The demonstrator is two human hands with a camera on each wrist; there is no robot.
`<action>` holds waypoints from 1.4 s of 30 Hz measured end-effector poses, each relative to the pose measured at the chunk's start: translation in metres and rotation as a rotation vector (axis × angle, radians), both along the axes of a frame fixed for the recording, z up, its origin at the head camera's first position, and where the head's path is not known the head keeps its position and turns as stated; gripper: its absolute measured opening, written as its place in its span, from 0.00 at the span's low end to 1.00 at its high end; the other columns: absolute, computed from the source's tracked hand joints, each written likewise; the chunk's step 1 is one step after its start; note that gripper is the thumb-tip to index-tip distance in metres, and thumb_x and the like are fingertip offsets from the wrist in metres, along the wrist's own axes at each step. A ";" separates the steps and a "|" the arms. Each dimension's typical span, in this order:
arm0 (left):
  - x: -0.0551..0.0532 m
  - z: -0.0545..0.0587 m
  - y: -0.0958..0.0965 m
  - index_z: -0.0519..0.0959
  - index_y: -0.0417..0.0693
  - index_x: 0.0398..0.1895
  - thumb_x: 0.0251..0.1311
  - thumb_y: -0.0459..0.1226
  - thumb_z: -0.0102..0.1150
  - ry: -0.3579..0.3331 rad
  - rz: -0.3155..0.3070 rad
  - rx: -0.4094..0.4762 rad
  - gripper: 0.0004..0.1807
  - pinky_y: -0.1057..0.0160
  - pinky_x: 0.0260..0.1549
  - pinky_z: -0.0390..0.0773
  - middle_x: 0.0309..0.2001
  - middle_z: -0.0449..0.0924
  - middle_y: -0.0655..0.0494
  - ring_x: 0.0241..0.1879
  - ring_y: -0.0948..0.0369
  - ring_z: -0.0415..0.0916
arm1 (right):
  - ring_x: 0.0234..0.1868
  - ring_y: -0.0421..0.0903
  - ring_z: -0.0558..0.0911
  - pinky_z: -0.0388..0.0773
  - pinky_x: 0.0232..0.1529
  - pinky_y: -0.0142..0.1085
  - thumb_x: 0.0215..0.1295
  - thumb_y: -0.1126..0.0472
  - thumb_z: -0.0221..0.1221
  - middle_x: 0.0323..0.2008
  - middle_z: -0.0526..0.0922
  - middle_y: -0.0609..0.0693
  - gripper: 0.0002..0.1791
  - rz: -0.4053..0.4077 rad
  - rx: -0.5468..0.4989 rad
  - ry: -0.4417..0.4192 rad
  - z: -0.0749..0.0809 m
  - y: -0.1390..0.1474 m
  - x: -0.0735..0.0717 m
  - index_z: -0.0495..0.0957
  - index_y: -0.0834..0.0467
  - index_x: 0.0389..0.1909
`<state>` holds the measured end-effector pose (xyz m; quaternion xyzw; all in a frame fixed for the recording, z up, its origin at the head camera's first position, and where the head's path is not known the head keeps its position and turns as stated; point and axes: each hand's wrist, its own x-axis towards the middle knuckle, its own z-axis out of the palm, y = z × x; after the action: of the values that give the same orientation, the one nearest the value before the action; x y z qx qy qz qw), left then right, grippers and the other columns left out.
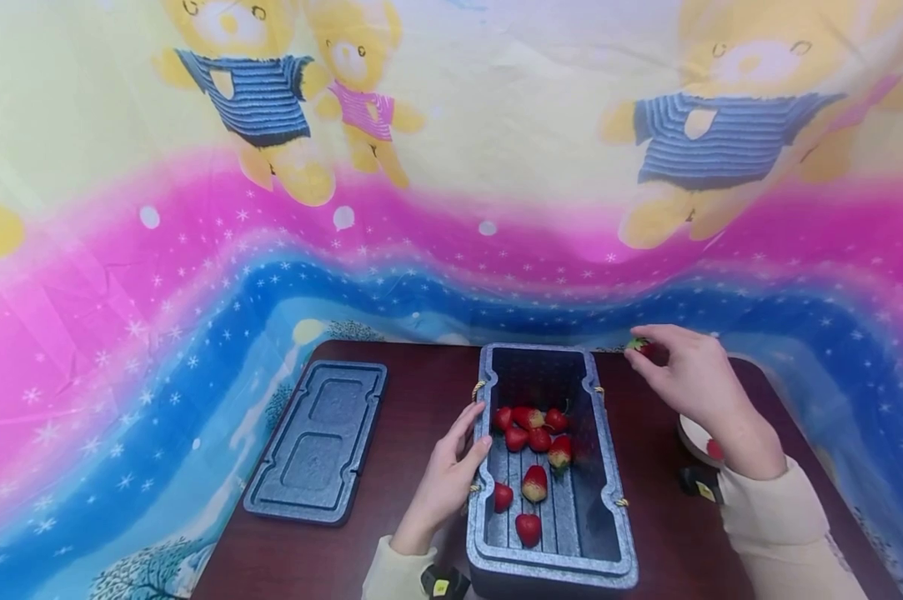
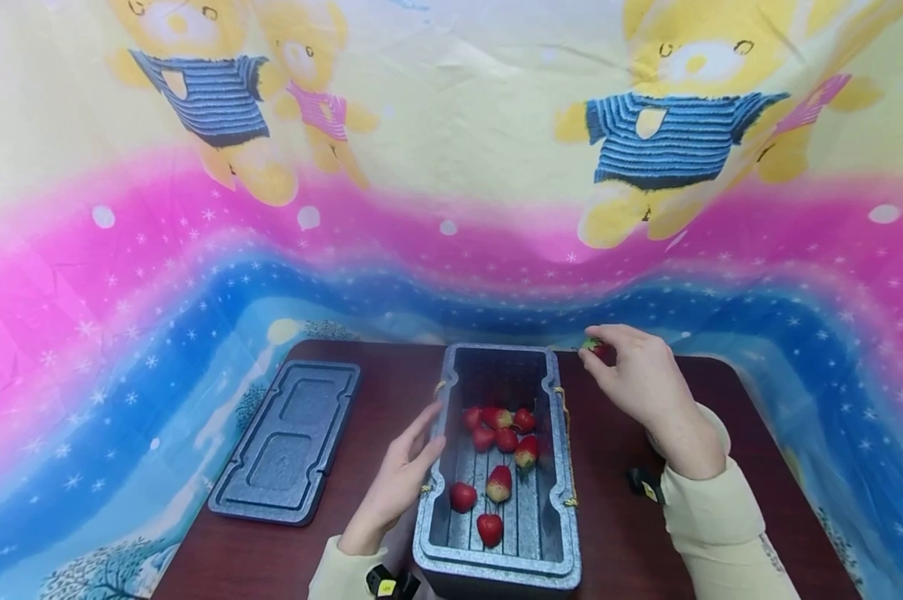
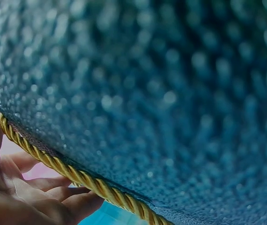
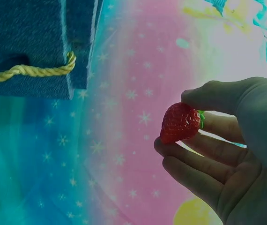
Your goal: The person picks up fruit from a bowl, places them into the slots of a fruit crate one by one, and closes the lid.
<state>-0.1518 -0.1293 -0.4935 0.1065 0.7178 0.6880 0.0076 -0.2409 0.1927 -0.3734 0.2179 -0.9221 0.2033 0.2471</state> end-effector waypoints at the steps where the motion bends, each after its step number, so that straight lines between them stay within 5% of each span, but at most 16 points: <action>1: 0.000 0.000 0.000 0.62 0.54 0.78 0.76 0.39 0.52 0.000 0.000 -0.001 0.29 0.49 0.70 0.61 0.80 0.50 0.49 0.76 0.51 0.54 | 0.19 0.45 0.78 0.75 0.19 0.37 0.58 0.63 0.72 0.45 0.86 0.65 0.20 0.008 0.000 0.010 0.000 -0.002 0.000 0.84 0.64 0.51; 8: 0.000 0.001 0.000 0.62 0.53 0.78 0.75 0.40 0.53 0.004 0.001 0.000 0.30 0.49 0.71 0.60 0.80 0.51 0.48 0.76 0.51 0.54 | 0.33 0.55 0.87 0.84 0.34 0.54 0.58 0.64 0.72 0.43 0.87 0.61 0.19 0.061 -0.021 0.012 0.004 -0.012 0.000 0.84 0.63 0.51; 31: 0.001 0.001 0.000 0.61 0.53 0.78 0.76 0.40 0.52 0.000 -0.012 0.010 0.30 0.51 0.69 0.63 0.80 0.50 0.49 0.76 0.51 0.54 | 0.36 0.53 0.87 0.85 0.39 0.53 0.57 0.63 0.73 0.47 0.86 0.60 0.20 0.149 -0.022 -0.015 0.012 -0.036 -0.001 0.85 0.62 0.51; 42: 0.000 0.001 0.000 0.62 0.53 0.78 0.76 0.40 0.53 0.008 -0.007 0.008 0.30 0.51 0.71 0.58 0.80 0.49 0.48 0.77 0.52 0.53 | 0.35 0.48 0.86 0.85 0.32 0.45 0.59 0.62 0.73 0.48 0.86 0.58 0.20 0.195 -0.006 -0.021 0.015 -0.046 -0.002 0.85 0.60 0.52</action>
<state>-0.1518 -0.1289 -0.4925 0.1117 0.7146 0.6905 0.0067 -0.2424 0.1466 -0.3582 0.3038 -0.8983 0.2315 0.2170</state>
